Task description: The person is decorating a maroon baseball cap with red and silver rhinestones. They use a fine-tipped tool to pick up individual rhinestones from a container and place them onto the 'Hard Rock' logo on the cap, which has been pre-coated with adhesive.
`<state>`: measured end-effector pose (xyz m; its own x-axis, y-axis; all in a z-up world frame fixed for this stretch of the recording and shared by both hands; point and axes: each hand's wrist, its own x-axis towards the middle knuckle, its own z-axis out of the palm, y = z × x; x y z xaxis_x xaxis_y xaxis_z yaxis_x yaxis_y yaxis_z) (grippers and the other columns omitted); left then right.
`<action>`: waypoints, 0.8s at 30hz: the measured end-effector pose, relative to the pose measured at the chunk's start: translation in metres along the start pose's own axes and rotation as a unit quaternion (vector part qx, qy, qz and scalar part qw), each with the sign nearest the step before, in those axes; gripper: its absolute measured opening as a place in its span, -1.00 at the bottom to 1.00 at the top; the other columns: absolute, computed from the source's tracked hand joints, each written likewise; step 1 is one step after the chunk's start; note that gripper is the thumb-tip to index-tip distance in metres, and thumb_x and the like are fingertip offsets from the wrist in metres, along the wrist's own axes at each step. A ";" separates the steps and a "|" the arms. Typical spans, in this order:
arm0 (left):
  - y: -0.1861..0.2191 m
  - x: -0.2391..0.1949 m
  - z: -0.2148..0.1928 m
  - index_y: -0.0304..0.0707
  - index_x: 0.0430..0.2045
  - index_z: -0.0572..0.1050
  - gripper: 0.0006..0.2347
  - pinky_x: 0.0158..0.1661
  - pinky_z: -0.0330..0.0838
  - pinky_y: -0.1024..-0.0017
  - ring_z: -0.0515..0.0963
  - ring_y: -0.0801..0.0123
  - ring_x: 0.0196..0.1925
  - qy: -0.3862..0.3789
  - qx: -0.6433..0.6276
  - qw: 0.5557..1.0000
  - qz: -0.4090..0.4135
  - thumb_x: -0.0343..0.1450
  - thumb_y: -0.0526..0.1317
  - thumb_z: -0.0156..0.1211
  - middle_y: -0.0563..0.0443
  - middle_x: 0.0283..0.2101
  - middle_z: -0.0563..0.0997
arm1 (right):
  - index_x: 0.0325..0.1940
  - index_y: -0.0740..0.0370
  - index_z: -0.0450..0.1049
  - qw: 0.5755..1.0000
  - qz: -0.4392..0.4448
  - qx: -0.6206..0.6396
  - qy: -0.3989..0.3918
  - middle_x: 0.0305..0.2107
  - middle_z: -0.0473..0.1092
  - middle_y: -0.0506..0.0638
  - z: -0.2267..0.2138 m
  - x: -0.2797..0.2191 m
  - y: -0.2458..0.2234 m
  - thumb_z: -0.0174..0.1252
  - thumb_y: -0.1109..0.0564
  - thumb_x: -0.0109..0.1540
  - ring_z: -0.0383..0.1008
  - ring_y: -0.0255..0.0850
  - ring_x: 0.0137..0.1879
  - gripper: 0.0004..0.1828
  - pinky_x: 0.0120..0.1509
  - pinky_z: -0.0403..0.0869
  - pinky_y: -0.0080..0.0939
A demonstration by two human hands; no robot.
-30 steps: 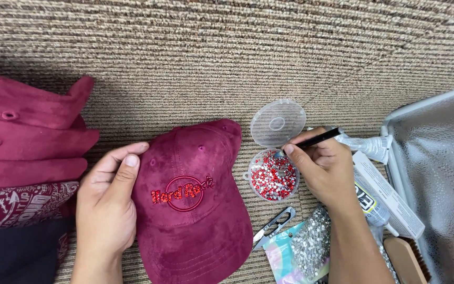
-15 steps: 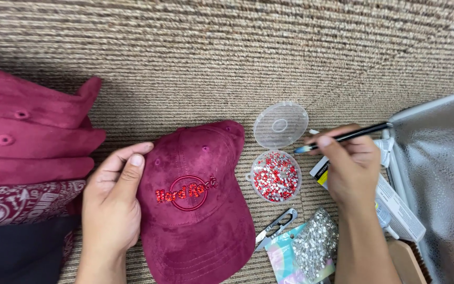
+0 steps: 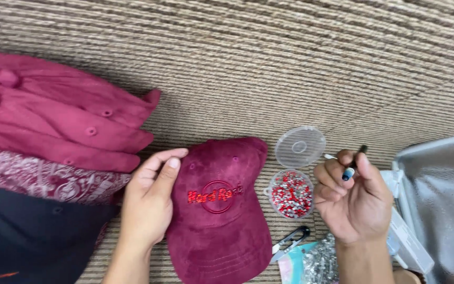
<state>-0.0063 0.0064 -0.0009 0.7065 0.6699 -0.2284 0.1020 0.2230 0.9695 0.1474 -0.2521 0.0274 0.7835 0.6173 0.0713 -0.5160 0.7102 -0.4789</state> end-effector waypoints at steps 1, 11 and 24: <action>-0.002 0.001 0.000 -0.37 -0.08 0.61 -0.77 -0.03 0.43 0.55 0.57 0.47 -0.13 0.011 0.004 1.000 -0.001 0.49 -0.30 0.04 -0.01 -0.07 0.70 | -0.12 0.36 0.45 1.000 0.009 0.006 -0.003 -0.49 0.29 -0.03 0.006 -0.002 0.004 -0.05 0.12 0.45 0.23 -0.33 -0.34 -0.75 -0.31 0.36 -0.42; 0.007 -0.004 -0.010 -0.29 -0.09 0.60 -0.76 -0.03 0.49 0.55 0.64 0.49 -0.12 -0.029 0.035 0.998 0.039 0.49 -0.23 0.02 0.04 -0.07 0.72 | 0.02 0.37 0.39 0.936 -0.172 -0.304 -0.033 -0.21 0.45 0.23 0.034 -0.030 0.074 0.03 0.30 0.33 0.55 -0.11 -0.17 -0.82 0.35 0.56 0.31; 0.006 -0.003 -0.012 -0.26 -0.09 0.60 -0.76 -0.03 0.52 0.54 0.67 0.47 -0.11 -0.030 0.059 0.996 0.054 0.48 -0.21 0.02 0.04 -0.06 0.74 | -0.06 0.28 0.34 0.871 -0.194 -0.451 -0.011 -0.31 0.44 0.08 0.030 -0.030 0.099 0.10 0.34 0.29 0.56 -0.28 -0.20 -0.85 0.46 0.62 0.18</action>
<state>-0.0157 0.0144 0.0047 0.7580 0.6412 -0.1197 0.1027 0.0639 0.9927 0.0627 -0.1898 0.0040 0.8260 0.4032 0.3938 0.2770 0.3181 -0.9067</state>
